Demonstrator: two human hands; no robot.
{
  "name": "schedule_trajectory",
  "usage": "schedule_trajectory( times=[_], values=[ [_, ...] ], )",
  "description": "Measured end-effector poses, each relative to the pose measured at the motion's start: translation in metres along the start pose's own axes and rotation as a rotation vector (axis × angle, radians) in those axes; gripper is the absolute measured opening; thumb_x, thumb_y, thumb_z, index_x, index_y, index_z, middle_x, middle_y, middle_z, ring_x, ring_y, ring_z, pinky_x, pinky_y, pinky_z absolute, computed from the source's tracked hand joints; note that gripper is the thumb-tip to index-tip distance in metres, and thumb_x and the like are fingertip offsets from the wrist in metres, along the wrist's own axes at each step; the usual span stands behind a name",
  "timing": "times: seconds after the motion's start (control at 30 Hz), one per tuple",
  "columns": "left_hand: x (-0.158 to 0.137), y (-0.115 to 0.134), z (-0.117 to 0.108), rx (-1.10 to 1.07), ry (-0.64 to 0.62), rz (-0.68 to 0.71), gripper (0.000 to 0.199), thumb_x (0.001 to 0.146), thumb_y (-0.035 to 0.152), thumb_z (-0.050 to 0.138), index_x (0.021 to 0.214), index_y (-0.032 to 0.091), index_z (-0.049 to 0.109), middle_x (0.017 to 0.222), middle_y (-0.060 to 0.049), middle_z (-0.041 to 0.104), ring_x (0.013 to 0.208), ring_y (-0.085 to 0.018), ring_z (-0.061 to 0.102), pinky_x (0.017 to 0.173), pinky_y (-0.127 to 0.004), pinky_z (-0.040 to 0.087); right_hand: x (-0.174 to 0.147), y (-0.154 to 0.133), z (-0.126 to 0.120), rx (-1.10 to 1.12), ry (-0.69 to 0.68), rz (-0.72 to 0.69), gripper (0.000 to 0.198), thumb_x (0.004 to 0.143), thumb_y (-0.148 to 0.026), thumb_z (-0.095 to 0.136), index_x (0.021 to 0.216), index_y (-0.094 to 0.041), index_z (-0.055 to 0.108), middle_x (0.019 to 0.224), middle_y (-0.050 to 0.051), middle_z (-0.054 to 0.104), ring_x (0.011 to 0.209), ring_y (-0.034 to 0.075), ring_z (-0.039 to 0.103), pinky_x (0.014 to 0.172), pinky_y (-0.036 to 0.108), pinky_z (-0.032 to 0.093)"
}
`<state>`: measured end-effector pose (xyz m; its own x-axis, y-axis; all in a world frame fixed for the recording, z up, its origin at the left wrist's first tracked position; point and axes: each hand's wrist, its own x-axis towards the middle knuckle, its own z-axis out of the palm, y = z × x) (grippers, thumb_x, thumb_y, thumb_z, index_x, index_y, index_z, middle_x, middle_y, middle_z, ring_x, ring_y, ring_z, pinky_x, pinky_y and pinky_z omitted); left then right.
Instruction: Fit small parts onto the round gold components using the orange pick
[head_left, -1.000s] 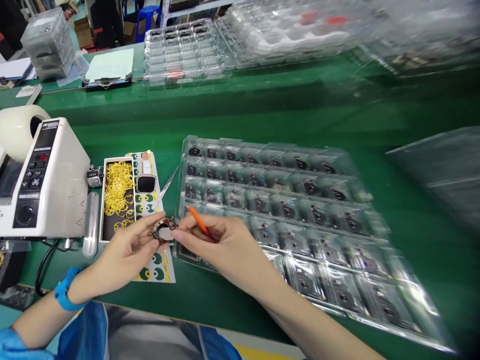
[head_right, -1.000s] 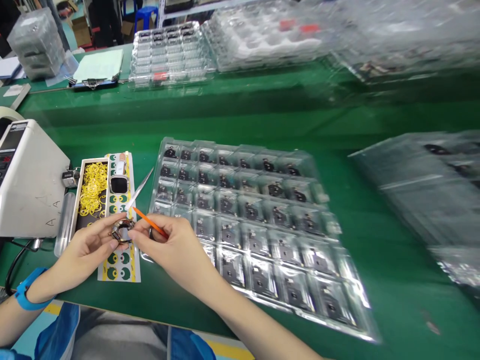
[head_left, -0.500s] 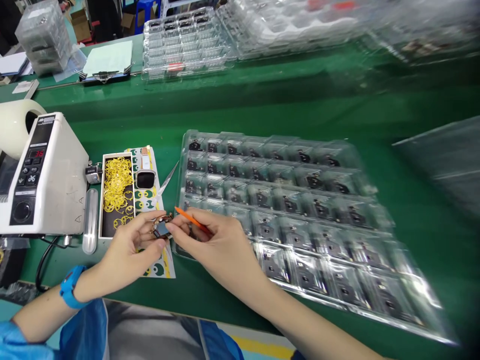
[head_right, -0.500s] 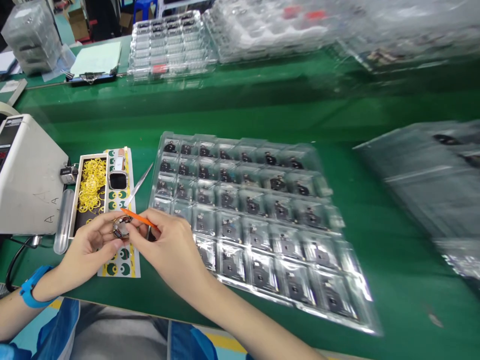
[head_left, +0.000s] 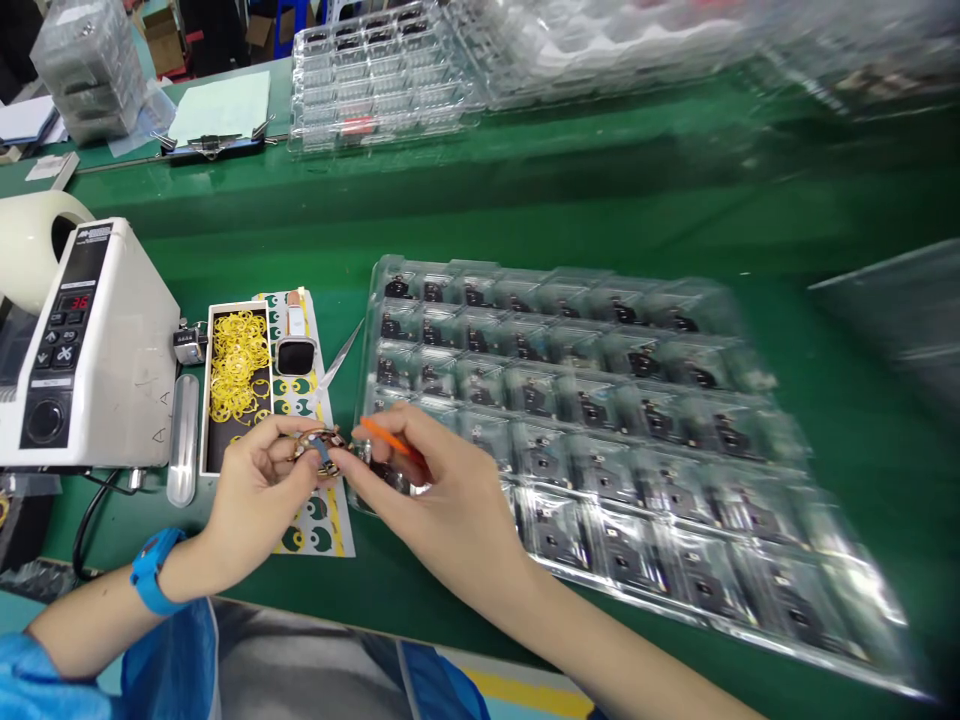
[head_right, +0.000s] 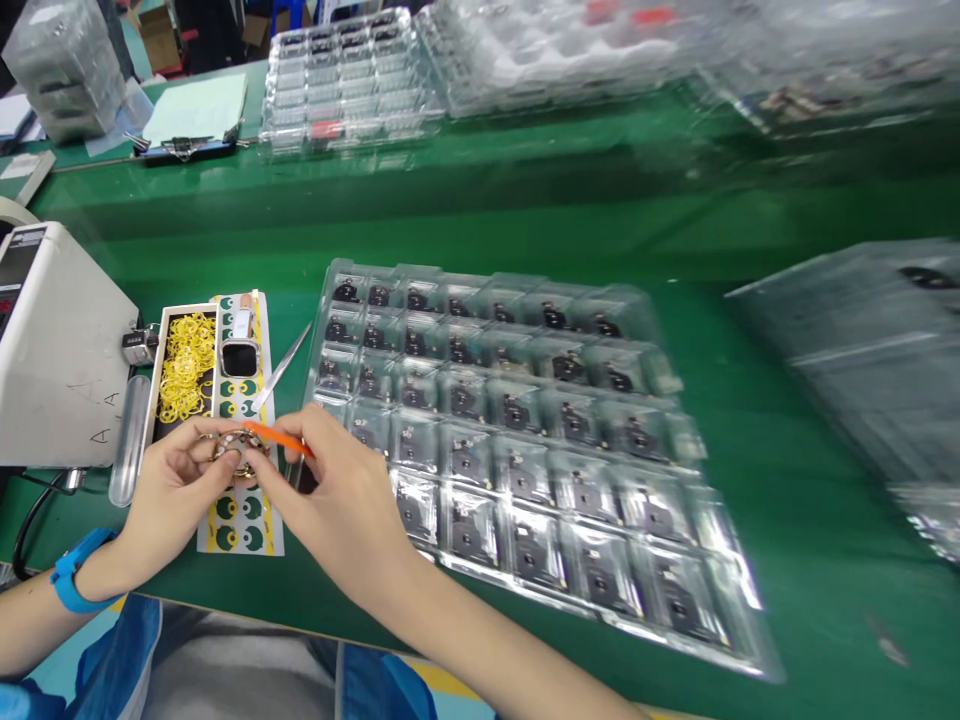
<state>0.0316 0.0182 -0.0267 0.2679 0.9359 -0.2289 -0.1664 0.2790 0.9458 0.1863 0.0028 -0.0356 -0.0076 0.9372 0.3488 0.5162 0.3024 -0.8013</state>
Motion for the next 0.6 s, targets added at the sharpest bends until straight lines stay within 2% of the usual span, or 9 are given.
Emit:
schedule_trajectory(
  times=[0.07, 0.13, 0.27, 0.4, 0.5, 0.6],
  values=[
    [0.0, 0.002, -0.001, -0.046, -0.022, -0.008, 0.028, 0.079, 0.032, 0.077, 0.094, 0.014, 0.062, 0.076, -0.003, 0.072, 0.07, -0.014, 0.069, 0.069, -0.021, 0.06, 0.004, 0.0, -0.001, 0.088, -0.09, 0.117, 0.016, 0.086, -0.028, 0.059, 0.074, -0.02, 0.053, 0.064, -0.004, 0.045, 0.05, 0.01, 0.037, 0.046, 0.023, 0.031],
    [-0.001, 0.003, 0.0, -0.076, -0.048, 0.002, 0.03, 0.079, 0.035, 0.079, 0.093, 0.015, 0.062, 0.077, -0.003, 0.073, 0.07, -0.013, 0.07, 0.067, -0.018, 0.059, 0.008, -0.002, -0.002, 0.162, -0.149, 0.155, 0.023, 0.085, -0.029, 0.057, 0.066, -0.02, 0.048, 0.062, -0.004, 0.04, 0.051, 0.01, 0.033, 0.047, 0.023, 0.028],
    [-0.002, 0.003, 0.001, -0.083, -0.069, 0.026, 0.027, 0.08, 0.033, 0.078, 0.092, 0.015, 0.063, 0.077, -0.001, 0.074, 0.072, -0.011, 0.07, 0.068, -0.015, 0.058, 0.012, -0.005, -0.002, 0.314, -0.184, 0.219, 0.025, 0.084, -0.027, 0.053, 0.063, -0.02, 0.041, 0.062, -0.004, 0.037, 0.052, 0.01, 0.032, 0.046, 0.023, 0.027],
    [-0.002, -0.001, 0.001, -0.034, -0.054, 0.053, 0.015, 0.084, 0.024, 0.073, 0.093, 0.016, 0.064, 0.081, -0.002, 0.074, 0.075, -0.011, 0.07, 0.073, -0.016, 0.058, 0.01, -0.006, 0.0, 0.414, -0.21, 0.294, 0.026, 0.084, -0.028, 0.053, 0.064, -0.021, 0.038, 0.061, -0.004, 0.037, 0.051, 0.01, 0.033, 0.044, 0.022, 0.028],
    [-0.002, -0.002, -0.003, 0.102, -0.053, 0.116, 0.007, 0.086, 0.017, 0.065, 0.093, 0.016, 0.063, 0.083, -0.003, 0.074, 0.077, -0.012, 0.071, 0.072, -0.017, 0.057, 0.009, -0.004, 0.001, 0.387, -0.175, 0.226, 0.025, 0.084, -0.024, 0.052, 0.064, -0.021, 0.038, 0.062, -0.004, 0.038, 0.052, 0.01, 0.037, 0.044, 0.021, 0.031],
    [-0.003, 0.001, -0.01, 0.456, -0.085, 0.336, 0.011, 0.087, 0.011, 0.058, 0.093, 0.017, 0.065, 0.083, -0.004, 0.073, 0.074, -0.014, 0.07, 0.068, -0.017, 0.056, 0.006, -0.002, -0.001, 0.227, -0.128, -0.029, 0.022, 0.087, -0.016, 0.049, 0.066, -0.019, 0.044, 0.064, -0.003, 0.044, 0.054, 0.01, 0.044, 0.047, 0.02, 0.035]
  ],
)
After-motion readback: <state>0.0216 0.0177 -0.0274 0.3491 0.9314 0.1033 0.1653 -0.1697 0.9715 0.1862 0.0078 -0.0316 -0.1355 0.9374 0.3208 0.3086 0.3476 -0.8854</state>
